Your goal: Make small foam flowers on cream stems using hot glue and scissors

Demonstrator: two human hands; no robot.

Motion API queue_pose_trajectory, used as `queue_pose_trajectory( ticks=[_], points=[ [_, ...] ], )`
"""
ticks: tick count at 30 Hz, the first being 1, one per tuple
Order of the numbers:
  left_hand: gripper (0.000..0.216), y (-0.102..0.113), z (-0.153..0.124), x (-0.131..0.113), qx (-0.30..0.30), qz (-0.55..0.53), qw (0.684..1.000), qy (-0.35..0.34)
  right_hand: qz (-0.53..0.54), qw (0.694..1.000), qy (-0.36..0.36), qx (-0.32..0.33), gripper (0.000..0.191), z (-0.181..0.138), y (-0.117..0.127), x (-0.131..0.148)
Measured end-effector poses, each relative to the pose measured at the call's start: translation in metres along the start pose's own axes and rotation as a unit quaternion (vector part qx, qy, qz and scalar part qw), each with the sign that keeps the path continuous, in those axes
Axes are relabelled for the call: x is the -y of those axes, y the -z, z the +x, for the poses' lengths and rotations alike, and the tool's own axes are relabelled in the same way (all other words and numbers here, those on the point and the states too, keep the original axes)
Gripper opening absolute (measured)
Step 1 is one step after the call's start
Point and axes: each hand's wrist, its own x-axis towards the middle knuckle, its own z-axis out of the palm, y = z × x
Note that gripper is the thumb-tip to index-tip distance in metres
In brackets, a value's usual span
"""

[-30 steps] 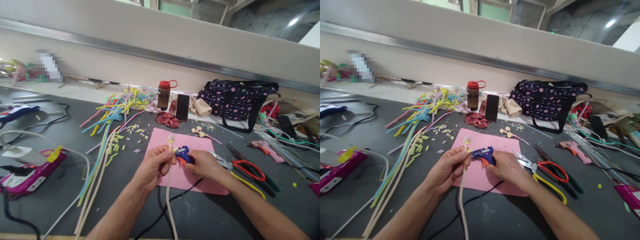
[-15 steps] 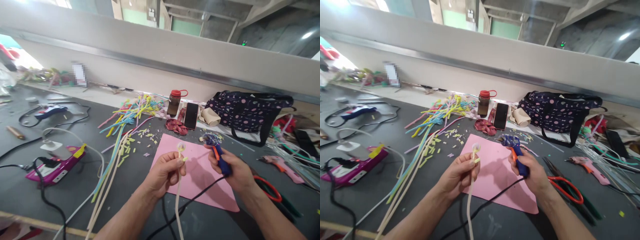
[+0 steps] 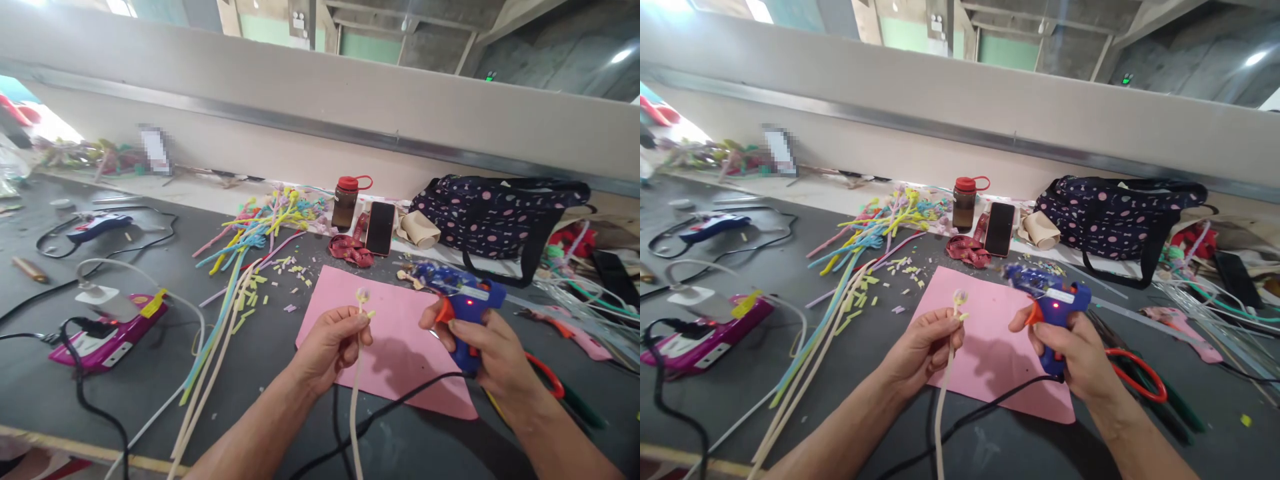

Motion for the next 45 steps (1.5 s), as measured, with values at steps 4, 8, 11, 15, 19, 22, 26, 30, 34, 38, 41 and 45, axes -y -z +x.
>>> queue_pose_trajectory(
  ticks=[4, 8, 11, 15, 19, 22, 26, 30, 34, 38, 41, 45],
  points=[
    [0.020, 0.001, 0.001, 0.002, -0.010, 0.025, 1.000, 0.001, -0.209, 0.978, -0.009, 0.000, 0.024, -0.012, -0.004, 0.009],
    [0.021, 0.001, 0.002, 0.002, -0.002, 0.030, 1.000, -0.004, -0.339, 0.940, 0.020, 0.028, 0.025, -0.024, -0.007, 0.019],
    [0.021, 0.001, 0.001, 0.002, 0.000, 0.034, 0.999, -0.008, -0.367, 0.929, 0.025, 0.041, 0.027, -0.030, -0.008, 0.020],
    [0.020, 0.000, 0.001, 0.004, 0.000, 0.040, 0.999, -0.014, -0.373, 0.924, 0.065, 0.052, 0.026, -0.035, -0.009, 0.011],
    [0.020, 0.000, 0.002, 0.006, 0.001, 0.046, 0.999, -0.015, -0.398, 0.911, 0.095, 0.052, 0.024, -0.037, -0.007, 0.001],
    [0.021, 0.001, 0.002, 0.006, 0.002, 0.050, 0.999, -0.017, -0.412, 0.904, 0.099, 0.052, 0.024, -0.037, -0.007, -0.003],
    [0.022, 0.000, 0.001, 0.006, 0.002, 0.050, 0.999, -0.017, -0.421, 0.902, 0.093, 0.036, 0.034, -0.038, -0.009, -0.005],
    [0.022, -0.001, 0.001, 0.005, -0.004, 0.052, 0.999, -0.013, -0.430, 0.898, 0.090, 0.033, 0.035, -0.038, -0.012, -0.005],
    [0.023, -0.002, 0.001, 0.005, -0.005, 0.053, 0.998, -0.016, -0.437, 0.894, 0.094, 0.029, 0.035, -0.037, -0.012, -0.004],
    [0.022, -0.002, 0.001, 0.005, -0.007, 0.052, 0.998, -0.017, -0.443, 0.891, 0.096, 0.029, 0.036, -0.039, -0.010, -0.005],
    [0.022, -0.002, 0.001, 0.005, -0.006, 0.053, 0.998, -0.017, -0.445, 0.890, 0.090, 0.033, 0.037, -0.041, -0.009, -0.004],
    [0.023, -0.001, 0.001, 0.005, -0.014, 0.061, 0.998, -0.023, -0.452, 0.888, 0.077, 0.032, 0.040, -0.040, -0.009, -0.006]
  ],
)
